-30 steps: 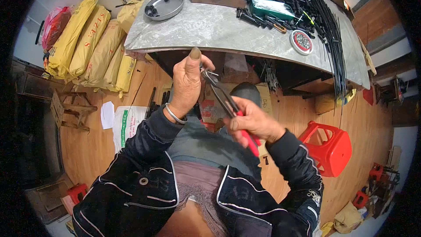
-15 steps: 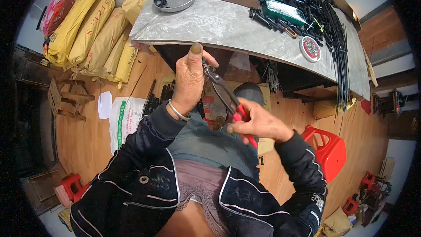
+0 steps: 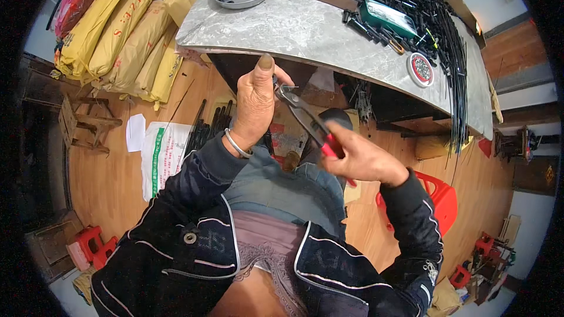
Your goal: Sorting bundles of black cable ties and clipping the ends or adjusting them using pliers at a workbench.
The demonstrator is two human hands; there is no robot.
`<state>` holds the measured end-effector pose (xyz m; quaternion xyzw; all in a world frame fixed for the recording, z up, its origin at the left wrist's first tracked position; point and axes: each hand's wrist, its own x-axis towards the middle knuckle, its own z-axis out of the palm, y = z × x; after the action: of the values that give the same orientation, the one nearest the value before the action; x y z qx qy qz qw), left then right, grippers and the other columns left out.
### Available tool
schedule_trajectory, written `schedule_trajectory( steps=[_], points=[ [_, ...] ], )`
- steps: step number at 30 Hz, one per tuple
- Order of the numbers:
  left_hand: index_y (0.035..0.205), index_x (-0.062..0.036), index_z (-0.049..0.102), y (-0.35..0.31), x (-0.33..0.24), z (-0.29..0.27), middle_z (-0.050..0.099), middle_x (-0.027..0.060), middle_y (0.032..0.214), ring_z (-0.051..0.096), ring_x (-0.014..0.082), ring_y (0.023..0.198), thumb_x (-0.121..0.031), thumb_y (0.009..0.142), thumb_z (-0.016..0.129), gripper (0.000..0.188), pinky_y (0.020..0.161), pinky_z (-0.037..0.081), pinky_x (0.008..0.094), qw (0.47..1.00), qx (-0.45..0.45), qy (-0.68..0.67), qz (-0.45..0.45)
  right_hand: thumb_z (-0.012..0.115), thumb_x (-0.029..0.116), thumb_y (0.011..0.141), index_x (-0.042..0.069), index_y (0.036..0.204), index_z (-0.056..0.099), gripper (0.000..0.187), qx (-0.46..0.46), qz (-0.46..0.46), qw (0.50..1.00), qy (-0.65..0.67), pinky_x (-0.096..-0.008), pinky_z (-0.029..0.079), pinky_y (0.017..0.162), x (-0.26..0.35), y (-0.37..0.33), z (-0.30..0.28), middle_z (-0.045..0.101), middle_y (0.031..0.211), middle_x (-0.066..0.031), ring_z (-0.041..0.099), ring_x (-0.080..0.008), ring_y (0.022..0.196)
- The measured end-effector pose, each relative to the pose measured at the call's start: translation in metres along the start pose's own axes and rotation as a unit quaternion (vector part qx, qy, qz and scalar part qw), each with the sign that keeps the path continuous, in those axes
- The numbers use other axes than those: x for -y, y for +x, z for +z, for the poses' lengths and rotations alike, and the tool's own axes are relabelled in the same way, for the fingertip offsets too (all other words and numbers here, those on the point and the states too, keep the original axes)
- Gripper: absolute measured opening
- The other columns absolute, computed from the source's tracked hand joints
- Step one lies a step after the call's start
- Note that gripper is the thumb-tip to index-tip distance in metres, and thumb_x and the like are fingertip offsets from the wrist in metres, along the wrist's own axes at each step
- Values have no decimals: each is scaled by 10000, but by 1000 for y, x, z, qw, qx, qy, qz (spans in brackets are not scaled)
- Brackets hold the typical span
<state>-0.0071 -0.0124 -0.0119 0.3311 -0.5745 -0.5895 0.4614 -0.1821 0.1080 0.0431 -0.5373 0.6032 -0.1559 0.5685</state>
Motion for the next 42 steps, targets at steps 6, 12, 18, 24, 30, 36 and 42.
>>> schedule_trajectory(
  steps=[6, 12, 18, 24, 30, 36, 42],
  points=[
    [723, -19, 655, 0, -6, 0, 499, -32, 586, 430, 38, 549, -632, 952, 342, 726, 510, 325, 200, 1000, -17, -1, 13, 544, 146, 956, -11, 1025, 556, 171, -130, -50, 989, 45, -229, 392, 510, -6, 2, 26, 530, 738, -32, 483, -90, 556],
    [699, -18, 648, -7, -12, 0, 525, -10, 605, 473, 60, 600, -623, 964, 307, 743, 570, 371, 215, 999, 30, -16, -6, 551, 258, 958, -1, 1078, 554, 285, 121, -17, 836, 535, -269, 445, 485, -17, 1, 56, 516, 697, -36, 530, -129, 548],
    [679, -22, 635, -7, -9, 5, 529, 0, 605, 482, 75, 602, -632, 966, 266, 769, 579, 383, 225, 998, 65, -2, -4, 556, 255, 953, -54, 1245, 505, 428, 23, -25, 930, 365, -278, 521, 614, -3, -6, 39, 660, 859, -136, 667, -207, 716],
    [648, -6, 619, -7, -8, 8, 508, -8, 574, 447, 65, 587, -603, 962, 365, 721, 561, 359, 233, 997, 65, -49, -9, 553, 293, 957, -62, 1213, 513, 439, 44, -1, 951, 305, -286, 501, 568, -2, -15, 26, 609, 784, -100, 616, -175, 655],
    [650, -4, 619, -7, -1, 11, 518, -2, 574, 448, 65, 575, -602, 965, 355, 725, 552, 360, 234, 994, 95, -56, -14, 523, 407, 961, -45, 1158, 538, 493, 61, -32, 934, 350, -268, 479, 549, -21, -7, 37, 559, 721, -49, 553, -122, 587],
    [651, -10, 616, -7, -5, 12, 514, -5, 565, 448, 59, 565, -596, 967, 358, 714, 542, 359, 228, 989, 125, -69, -49, 493, 425, 971, -44, 1172, 532, 512, 92, -21, 939, 330, -271, 490, 563, -12, -5, 34, 568, 718, -64, 566, -129, 588],
    [648, -10, 615, -6, -4, 15, 512, -9, 560, 440, 58, 543, -597, 966, 361, 714, 520, 350, 231, 992, 113, -49, -36, 434, 434, 992, -34, 1097, 541, 491, 73, 15, 916, 393, -277, 435, 500, -11, -9, 41, 478, 628, -30, 460, -122, 499]
  ],
)
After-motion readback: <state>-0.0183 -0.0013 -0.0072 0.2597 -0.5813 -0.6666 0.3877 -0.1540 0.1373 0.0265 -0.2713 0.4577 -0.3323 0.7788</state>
